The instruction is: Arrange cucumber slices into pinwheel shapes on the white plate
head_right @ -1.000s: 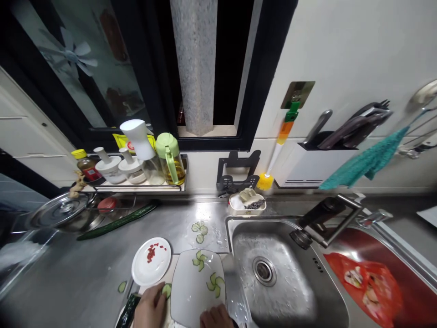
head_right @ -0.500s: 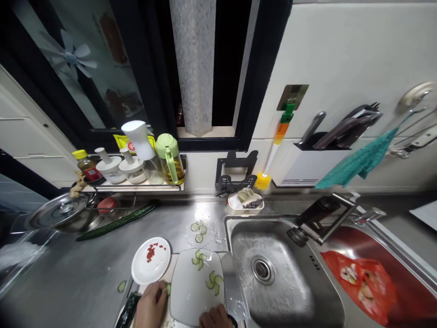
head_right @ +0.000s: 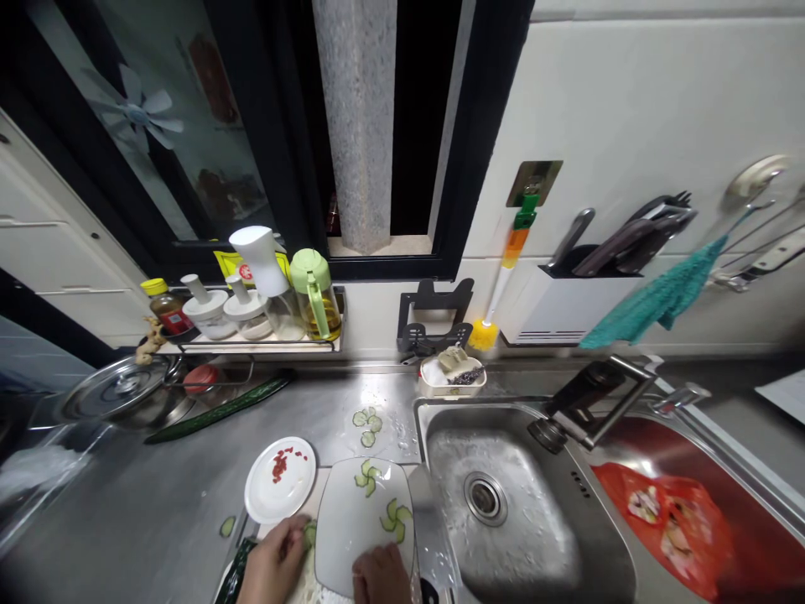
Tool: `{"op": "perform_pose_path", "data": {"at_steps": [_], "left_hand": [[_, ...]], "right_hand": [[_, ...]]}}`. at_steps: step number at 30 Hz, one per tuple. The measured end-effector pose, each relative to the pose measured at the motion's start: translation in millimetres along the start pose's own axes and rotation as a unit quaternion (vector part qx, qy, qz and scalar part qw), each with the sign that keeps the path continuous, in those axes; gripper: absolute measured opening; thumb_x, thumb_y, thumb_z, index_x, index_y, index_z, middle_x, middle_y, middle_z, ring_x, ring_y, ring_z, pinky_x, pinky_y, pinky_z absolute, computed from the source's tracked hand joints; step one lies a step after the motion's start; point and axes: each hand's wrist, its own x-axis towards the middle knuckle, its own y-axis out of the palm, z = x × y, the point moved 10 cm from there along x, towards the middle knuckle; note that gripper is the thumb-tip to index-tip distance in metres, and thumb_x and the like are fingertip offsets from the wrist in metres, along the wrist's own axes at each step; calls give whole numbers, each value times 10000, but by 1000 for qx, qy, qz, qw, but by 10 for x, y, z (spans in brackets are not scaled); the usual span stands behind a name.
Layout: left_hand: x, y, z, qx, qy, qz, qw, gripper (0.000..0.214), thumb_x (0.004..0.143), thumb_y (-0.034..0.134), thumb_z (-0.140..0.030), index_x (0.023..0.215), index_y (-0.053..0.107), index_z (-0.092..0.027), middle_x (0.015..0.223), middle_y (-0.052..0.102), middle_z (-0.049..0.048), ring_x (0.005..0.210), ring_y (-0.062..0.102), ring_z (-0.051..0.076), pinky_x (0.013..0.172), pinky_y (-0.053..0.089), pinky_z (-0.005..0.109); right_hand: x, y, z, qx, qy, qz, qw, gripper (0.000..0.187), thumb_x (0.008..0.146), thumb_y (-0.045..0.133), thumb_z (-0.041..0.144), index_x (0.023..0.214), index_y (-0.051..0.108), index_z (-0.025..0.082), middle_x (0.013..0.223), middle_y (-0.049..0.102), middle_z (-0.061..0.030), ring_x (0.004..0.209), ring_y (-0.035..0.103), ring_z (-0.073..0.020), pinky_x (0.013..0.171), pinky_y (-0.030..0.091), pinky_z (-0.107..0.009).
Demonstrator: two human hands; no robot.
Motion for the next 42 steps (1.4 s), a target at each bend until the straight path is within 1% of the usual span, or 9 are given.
{"op": "perform_pose_path", "data": {"at_steps": [8, 15, 20, 22, 26, 30, 34, 38, 42], "left_hand": [[-116, 69, -394, -89, 40, 28, 995, 377, 798, 503, -539, 799, 663, -198, 620, 605, -16, 547, 501, 86, 548, 392, 168], [-98, 488, -377, -237, -44, 153, 958, 479, 677, 654, -597, 883, 660, -165, 661, 588, -22, 602, 495, 79, 593, 381, 189], [-229, 906, -302, -343, -186, 253, 885, 613, 587, 587, -778, 635, 567, -167, 510, 511, -49, 439, 418, 47, 452, 279, 190], [-317, 1020, -307, -380, -262, 267, 846, 647, 518, 620, -792, 661, 571, -164, 475, 512, -56, 376, 392, 36, 412, 223, 186], [-402, 1066, -482, -445, -348, 261, 783, 631, 503, 732, -676, 792, 631, -124, 477, 567, -26, 360, 432, 37, 392, 195, 167], [-344, 998, -673, -500, -350, 237, 756, 489, 417, 872, -453, 680, 634, -117, 490, 588, -20, 403, 453, 12, 429, 263, 138], [-248, 1003, -639, -493, -331, 221, 773, 444, 354, 891, -326, 663, 638, -134, 460, 575, -46, 403, 443, 18, 436, 264, 149], [-136, 1026, -440, -414, -312, 198, 832, 441, 415, 831, -318, 782, 660, -143, 433, 554, -64, 380, 415, 41, 411, 187, 174], [12, 948, -407, -338, -230, 158, 899, 344, 495, 760, -299, 789, 679, -139, 524, 594, -52, 479, 474, 65, 520, 347, 207]], "right_hand": [[386, -77, 168, 251, 104, 77, 959, 467, 655, 481, 110, 1080, 647, 214, 1073, 671, -76, 1044, 557, -238, 974, 353, -378], [428, -116, -39, 338, 235, 110, 905, 96, 620, 518, 147, 662, 588, 197, 720, 629, -39, 767, 592, -209, 709, 427, -303], [376, -259, -78, 283, 196, 110, 932, 58, 679, 535, 165, 687, 579, 201, 721, 613, -18, 767, 574, -185, 721, 400, -291], [359, -323, -72, 240, 169, 100, 951, 80, 696, 528, 148, 714, 590, 195, 755, 627, -27, 795, 573, -187, 749, 396, -303], [342, -443, -23, 202, 112, 77, 970, 120, 711, 504, 117, 743, 597, 187, 783, 643, -41, 811, 578, -192, 744, 406, -310], [302, -423, -85, 204, 113, 71, 970, 98, 729, 509, 137, 733, 587, 195, 771, 645, -36, 800, 586, -188, 741, 420, -310], [224, -262, -287, 201, 168, 43, 964, 110, 679, 538, 114, 708, 582, 210, 731, 629, -7, 742, 582, -171, 711, 419, -296], [156, -91, -423, 232, 226, 54, 945, 138, 644, 531, 87, 648, 534, 225, 609, 568, 45, 619, 544, -138, 612, 393, -252], [131, -89, -436, 244, 245, 72, 936, 149, 654, 498, 86, 678, 490, 233, 583, 517, 68, 569, 508, -116, 571, 370, -231]]}}
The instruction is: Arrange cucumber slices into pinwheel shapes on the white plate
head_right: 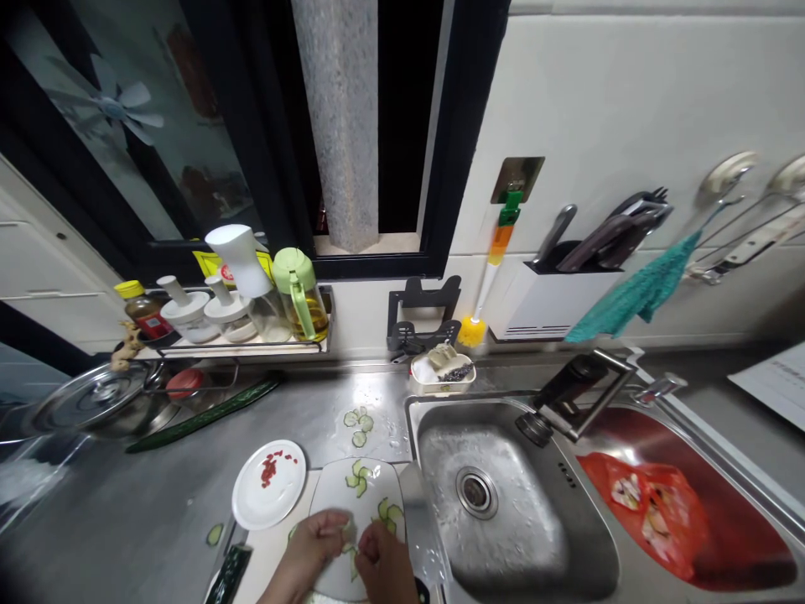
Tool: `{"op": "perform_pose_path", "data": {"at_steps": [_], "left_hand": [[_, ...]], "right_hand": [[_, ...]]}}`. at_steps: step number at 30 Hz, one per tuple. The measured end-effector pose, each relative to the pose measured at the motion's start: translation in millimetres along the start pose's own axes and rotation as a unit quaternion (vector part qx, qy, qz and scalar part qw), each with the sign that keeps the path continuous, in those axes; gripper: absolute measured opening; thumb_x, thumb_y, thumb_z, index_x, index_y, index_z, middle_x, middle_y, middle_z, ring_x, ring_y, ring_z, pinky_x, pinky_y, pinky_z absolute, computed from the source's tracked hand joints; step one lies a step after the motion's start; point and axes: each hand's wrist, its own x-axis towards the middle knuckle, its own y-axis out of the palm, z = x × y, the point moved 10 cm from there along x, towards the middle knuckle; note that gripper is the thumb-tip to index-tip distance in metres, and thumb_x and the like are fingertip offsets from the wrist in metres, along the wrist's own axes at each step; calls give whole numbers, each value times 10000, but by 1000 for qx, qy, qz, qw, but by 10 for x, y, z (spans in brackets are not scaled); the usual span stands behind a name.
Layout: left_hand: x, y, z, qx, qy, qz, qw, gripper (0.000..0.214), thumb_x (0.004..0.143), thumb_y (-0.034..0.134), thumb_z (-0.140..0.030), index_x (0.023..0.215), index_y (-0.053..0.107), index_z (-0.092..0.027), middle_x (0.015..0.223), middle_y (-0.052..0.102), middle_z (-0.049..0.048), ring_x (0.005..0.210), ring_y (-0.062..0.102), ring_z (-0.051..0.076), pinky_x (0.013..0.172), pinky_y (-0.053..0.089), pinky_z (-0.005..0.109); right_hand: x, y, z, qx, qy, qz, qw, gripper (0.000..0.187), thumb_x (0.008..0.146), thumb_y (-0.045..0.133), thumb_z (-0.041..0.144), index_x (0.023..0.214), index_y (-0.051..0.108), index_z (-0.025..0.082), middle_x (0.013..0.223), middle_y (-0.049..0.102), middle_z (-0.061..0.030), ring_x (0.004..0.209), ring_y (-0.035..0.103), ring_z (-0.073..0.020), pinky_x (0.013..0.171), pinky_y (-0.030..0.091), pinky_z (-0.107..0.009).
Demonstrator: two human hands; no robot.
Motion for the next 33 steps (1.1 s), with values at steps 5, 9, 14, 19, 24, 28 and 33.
{"op": "perform_pose_path", "data": {"at_steps": [5, 9, 14, 19, 24, 28, 33], "left_hand": [[-52, 17, -251, 206, 115, -28, 971, 71, 648, 596, -239, 668, 630, -180, 536, 520, -68, 543, 463, 85, 577, 369, 214], [-103, 122, -335, 301, 141, -11, 943, 58, 670, 533, -191, 627, 572, -193, 547, 514, -57, 565, 487, 100, 577, 360, 209], [-182, 207, -370, 384, 158, -17, 910, 104, 704, 486, -150, 638, 549, -202, 643, 590, -18, 653, 533, 123, 635, 358, 220], [-209, 246, -336, 460, 160, -19, 873, 157, 738, 456, -117, 771, 576, -212, 767, 633, 10, 754, 567, 144, 692, 365, 235], [-195, 239, -300, 480, 176, -13, 859, 232, 773, 444, -122, 923, 598, -208, 889, 640, 47, 862, 578, 172, 768, 396, 266], [-223, 246, -329, 495, 219, -20, 841, 191, 813, 440, -137, 786, 614, -210, 870, 641, 47, 853, 585, 173, 767, 415, 271], [-251, 221, -318, 499, 289, -33, 817, 169, 836, 477, -174, 829, 639, -222, 875, 650, 44, 850, 598, 171, 758, 443, 268]], "right_hand": [[-37, 58, -10, -71, -18, 16, 997, 164, 668, 474, 77, 694, 519, 233, 606, 557, 49, 600, 532, -128, 574, 366, -232], [-85, 98, -26, -168, -36, -5, 985, 163, 690, 485, 84, 717, 563, 224, 652, 604, 3, 697, 584, -177, 635, 391, -266], [-150, 134, 15, -247, -69, -39, 966, 158, 704, 507, 85, 719, 575, 227, 702, 640, -30, 746, 597, -206, 656, 394, -283], [-189, 220, 85, -301, -133, -57, 943, 177, 687, 515, 56, 716, 556, 226, 658, 650, -9, 709, 572, -205, 665, 373, -297], [-219, 253, 97, -317, -159, -70, 933, 189, 649, 546, 55, 737, 582, 219, 693, 658, -21, 724, 569, -223, 692, 372, -322], [-233, 281, 47, -313, -166, -71, 932, 177, 653, 572, 69, 746, 605, 216, 737, 656, -23, 771, 569, -225, 727, 389, -328], [-234, 366, -94, -325, -157, -69, 930, 156, 680, 590, 100, 767, 618, 226, 771, 642, -21, 815, 556, -233, 729, 404, -343]]}}
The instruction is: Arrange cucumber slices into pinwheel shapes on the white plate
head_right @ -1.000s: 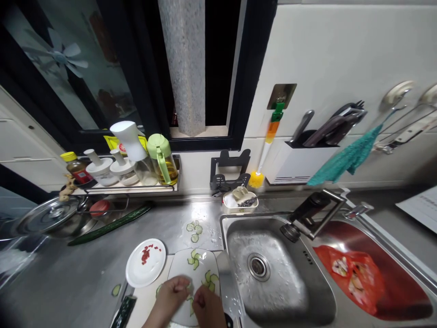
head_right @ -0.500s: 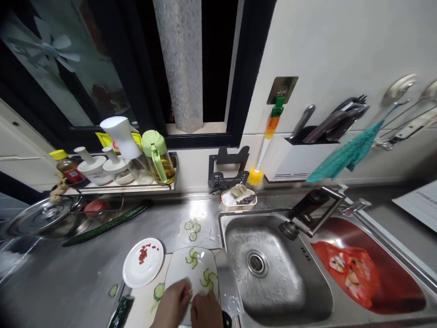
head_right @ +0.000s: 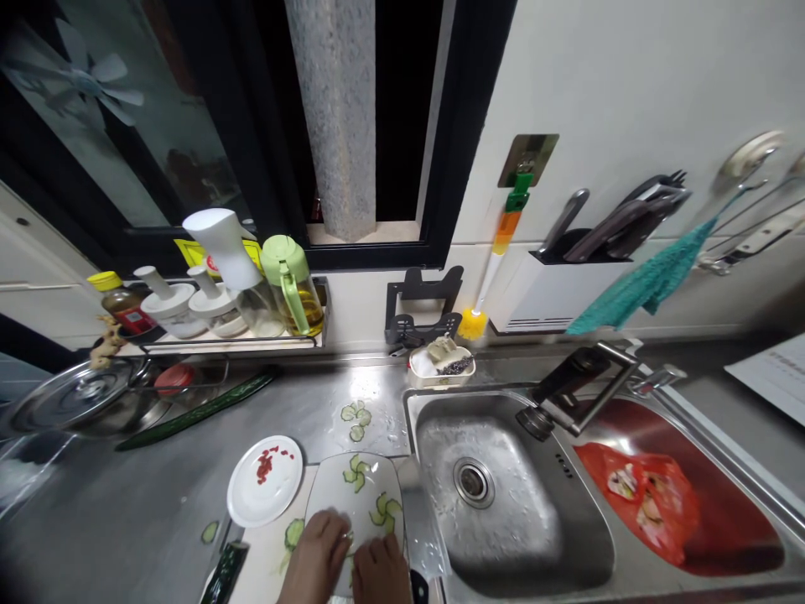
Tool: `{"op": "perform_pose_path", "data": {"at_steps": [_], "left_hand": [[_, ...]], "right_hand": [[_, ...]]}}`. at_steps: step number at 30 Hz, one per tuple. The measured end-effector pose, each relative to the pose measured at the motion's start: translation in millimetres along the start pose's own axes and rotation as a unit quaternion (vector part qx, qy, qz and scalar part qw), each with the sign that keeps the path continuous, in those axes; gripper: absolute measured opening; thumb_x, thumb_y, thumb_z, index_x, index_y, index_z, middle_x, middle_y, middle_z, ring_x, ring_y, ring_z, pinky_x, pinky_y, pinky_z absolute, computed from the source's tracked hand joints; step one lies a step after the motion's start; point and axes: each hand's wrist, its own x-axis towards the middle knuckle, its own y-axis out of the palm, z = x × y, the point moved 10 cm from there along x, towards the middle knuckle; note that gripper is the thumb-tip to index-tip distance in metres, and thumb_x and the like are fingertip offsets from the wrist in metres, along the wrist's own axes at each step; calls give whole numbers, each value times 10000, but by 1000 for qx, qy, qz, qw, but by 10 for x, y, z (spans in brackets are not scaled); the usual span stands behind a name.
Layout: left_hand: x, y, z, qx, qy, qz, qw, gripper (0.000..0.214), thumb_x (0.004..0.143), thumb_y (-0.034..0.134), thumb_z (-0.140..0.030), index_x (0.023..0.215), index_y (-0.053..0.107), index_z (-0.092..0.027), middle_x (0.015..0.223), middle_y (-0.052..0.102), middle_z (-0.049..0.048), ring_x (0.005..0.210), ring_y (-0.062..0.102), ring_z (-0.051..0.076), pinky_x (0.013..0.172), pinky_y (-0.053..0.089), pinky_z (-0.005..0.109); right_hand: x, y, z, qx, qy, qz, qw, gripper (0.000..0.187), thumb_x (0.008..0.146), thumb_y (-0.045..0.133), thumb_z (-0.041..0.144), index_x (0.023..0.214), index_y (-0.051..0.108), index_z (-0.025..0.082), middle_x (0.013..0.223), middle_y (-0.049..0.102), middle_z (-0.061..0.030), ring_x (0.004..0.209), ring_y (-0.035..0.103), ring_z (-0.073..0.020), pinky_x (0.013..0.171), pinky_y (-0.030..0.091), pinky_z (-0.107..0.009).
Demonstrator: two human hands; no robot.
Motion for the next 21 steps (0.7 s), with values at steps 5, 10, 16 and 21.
{"op": "perform_pose_path", "data": {"at_steps": [5, 10, 16, 21], "left_hand": [[-42, -1, 15, 18, 45, -28, 998, 179, 855, 476, -173, 780, 631, -223, 820, 649, 32, 801, 597, 158, 715, 444, 255], [-82, 60, -74, 27, 107, 5, 994, 184, 863, 476, -168, 781, 634, -216, 806, 654, 32, 812, 593, 160, 706, 446, 262], [-111, 89, -63, 66, 116, -14, 991, 165, 854, 495, -161, 819, 644, -222, 825, 661, 31, 808, 592, 170, 731, 460, 285], [-157, 104, -51, 77, 124, -43, 988, 153, 833, 510, -129, 816, 630, -223, 813, 649, 18, 785, 587, 167, 731, 467, 289]], "right_hand": [[-31, 50, 0, -22, -22, -21, 999, 177, 667, 588, 82, 768, 613, 226, 783, 635, -11, 813, 543, -222, 776, 405, -357], [-61, 39, 48, -3, -69, -32, 997, 181, 639, 623, 127, 779, 617, 242, 776, 619, -10, 809, 530, -226, 711, 420, -330], [-108, -66, 77, -11, -62, -80, 995, 219, 598, 645, 86, 741, 615, 248, 753, 603, -2, 815, 506, -219, 765, 406, -323], [-143, -128, 51, 32, -59, -125, 990, 179, 604, 709, 161, 708, 603, 261, 707, 592, 25, 762, 492, -195, 679, 376, -300]]}}
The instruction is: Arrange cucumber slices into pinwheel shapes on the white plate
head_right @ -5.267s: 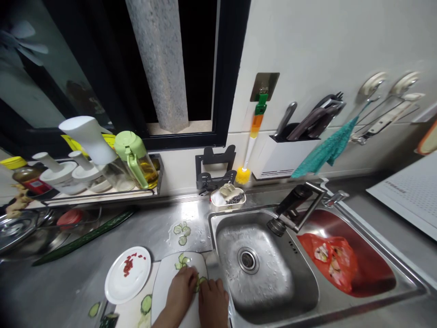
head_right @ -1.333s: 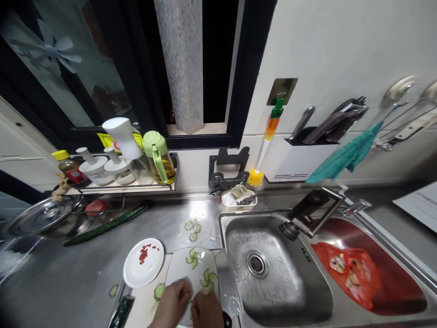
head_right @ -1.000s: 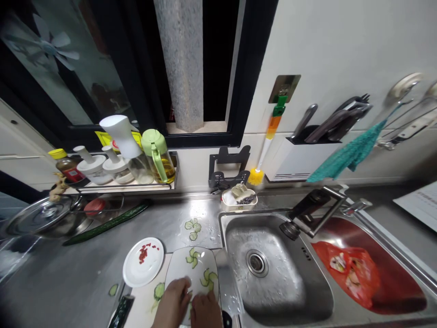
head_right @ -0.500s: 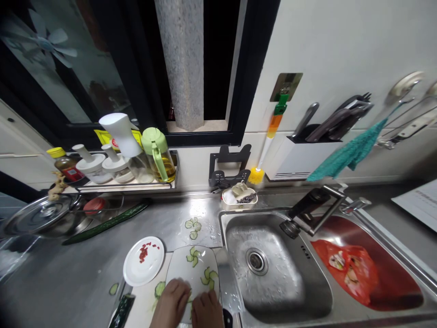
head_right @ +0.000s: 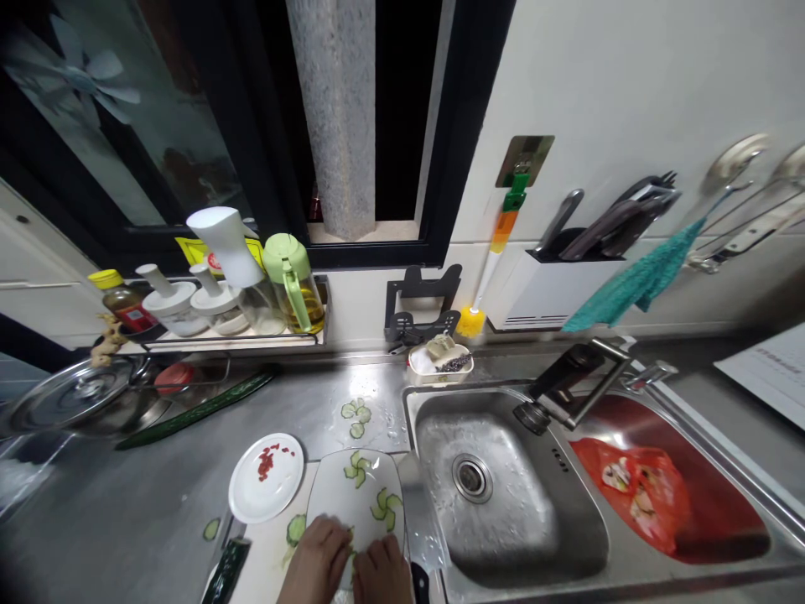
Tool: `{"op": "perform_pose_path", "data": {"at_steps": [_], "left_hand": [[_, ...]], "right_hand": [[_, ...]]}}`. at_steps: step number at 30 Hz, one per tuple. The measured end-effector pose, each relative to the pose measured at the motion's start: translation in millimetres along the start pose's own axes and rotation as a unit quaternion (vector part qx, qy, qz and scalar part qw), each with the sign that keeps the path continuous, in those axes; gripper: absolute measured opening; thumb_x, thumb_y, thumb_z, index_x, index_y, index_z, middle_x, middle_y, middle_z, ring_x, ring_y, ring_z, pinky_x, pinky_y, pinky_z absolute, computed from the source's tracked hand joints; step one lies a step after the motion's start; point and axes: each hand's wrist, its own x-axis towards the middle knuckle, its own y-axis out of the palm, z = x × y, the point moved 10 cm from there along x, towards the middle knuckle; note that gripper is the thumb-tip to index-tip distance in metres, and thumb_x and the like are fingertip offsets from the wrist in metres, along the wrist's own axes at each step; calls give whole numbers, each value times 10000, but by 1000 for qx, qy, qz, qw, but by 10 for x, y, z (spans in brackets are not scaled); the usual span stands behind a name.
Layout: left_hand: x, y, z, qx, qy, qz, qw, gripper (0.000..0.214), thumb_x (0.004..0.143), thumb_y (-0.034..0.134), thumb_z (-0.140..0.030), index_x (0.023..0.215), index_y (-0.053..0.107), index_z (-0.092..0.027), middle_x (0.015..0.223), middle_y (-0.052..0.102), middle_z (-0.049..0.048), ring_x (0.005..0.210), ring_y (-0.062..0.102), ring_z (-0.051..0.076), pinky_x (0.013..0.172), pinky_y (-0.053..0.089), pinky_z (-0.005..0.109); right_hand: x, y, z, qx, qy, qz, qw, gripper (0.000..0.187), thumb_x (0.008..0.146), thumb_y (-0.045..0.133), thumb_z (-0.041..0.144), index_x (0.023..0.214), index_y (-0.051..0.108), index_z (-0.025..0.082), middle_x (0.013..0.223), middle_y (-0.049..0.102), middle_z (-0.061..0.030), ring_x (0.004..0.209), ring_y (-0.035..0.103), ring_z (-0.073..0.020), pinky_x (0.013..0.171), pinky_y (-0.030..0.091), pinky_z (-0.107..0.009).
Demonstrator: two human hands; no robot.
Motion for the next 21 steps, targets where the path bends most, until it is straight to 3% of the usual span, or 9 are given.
{"op": "perform_pose_path", "data": {"at_steps": [9, 18, 21], "left_hand": [[14, -47, -36, 13, -11, -7, 1000, 137, 822, 531, -125, 782, 635, -205, 789, 653, 23, 762, 587, 168, 696, 465, 283], [48, -95, -66, 10, -24, -6, 1000, 141, 807, 541, -124, 739, 639, -200, 763, 664, 32, 750, 605, 182, 684, 480, 297], [28, -130, -17, -31, -17, -7, 999, 172, 829, 507, -147, 805, 663, -214, 786, 679, 37, 771, 627, 176, 689, 500, 284]], "right_hand": [[0, -17, -9, 5, 26, 36, 999, 192, 619, 709, 129, 725, 612, 256, 751, 620, 27, 799, 509, -184, 706, 380, -281], [-17, 74, -10, -29, 12, 52, 998, 193, 626, 670, 109, 731, 594, 252, 747, 608, 14, 820, 514, -202, 693, 382, -297], [-7, 59, -6, -18, -11, 42, 999, 178, 634, 664, 128, 732, 583, 253, 719, 595, 14, 789, 512, -196, 666, 378, -292]]}}
